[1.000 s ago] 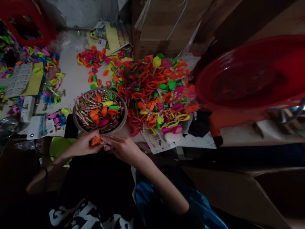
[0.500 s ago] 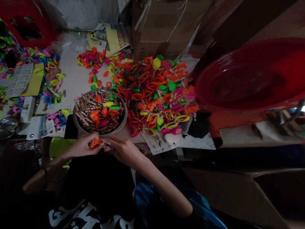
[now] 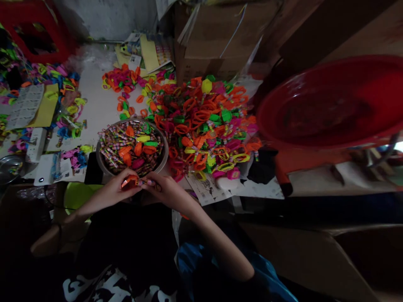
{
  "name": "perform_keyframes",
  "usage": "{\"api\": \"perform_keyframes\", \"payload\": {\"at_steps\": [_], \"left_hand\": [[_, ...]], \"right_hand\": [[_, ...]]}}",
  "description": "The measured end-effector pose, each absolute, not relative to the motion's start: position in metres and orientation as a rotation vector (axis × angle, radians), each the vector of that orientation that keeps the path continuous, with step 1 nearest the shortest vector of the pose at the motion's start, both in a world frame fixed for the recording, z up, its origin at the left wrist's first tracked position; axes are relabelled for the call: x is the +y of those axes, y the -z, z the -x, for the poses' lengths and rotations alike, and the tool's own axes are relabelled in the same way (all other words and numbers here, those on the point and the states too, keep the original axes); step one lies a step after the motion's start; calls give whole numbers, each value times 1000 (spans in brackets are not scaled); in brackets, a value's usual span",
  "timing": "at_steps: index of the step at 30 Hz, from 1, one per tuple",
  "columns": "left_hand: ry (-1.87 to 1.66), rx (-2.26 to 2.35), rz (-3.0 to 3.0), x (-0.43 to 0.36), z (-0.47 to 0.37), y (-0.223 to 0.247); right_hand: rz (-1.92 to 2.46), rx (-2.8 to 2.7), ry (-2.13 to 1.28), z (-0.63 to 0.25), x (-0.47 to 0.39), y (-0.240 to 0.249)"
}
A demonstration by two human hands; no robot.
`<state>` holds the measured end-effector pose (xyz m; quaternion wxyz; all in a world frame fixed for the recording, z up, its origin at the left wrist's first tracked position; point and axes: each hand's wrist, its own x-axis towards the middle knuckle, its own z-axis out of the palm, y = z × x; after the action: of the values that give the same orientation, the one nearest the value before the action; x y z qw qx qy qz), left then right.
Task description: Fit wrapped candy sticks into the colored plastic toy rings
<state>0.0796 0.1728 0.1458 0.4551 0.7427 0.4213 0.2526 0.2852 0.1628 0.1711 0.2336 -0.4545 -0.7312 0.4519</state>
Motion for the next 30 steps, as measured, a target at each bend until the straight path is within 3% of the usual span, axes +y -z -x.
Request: {"api": "perform_keyframes", "payload": {"at_steps": [9,17,30], "left_hand": [[-526,1129,-1789,164,-79,-151],[-338,941,-1559,175,-68,-147],[-299,1179,-1785,156,-75,-171]], "right_hand": [[1330,-2149,-1131,-285,158,-173],[1200,-2161,-1230,-287,159,-171],[1213,-1978,-1449,-284,159,-170]]}}
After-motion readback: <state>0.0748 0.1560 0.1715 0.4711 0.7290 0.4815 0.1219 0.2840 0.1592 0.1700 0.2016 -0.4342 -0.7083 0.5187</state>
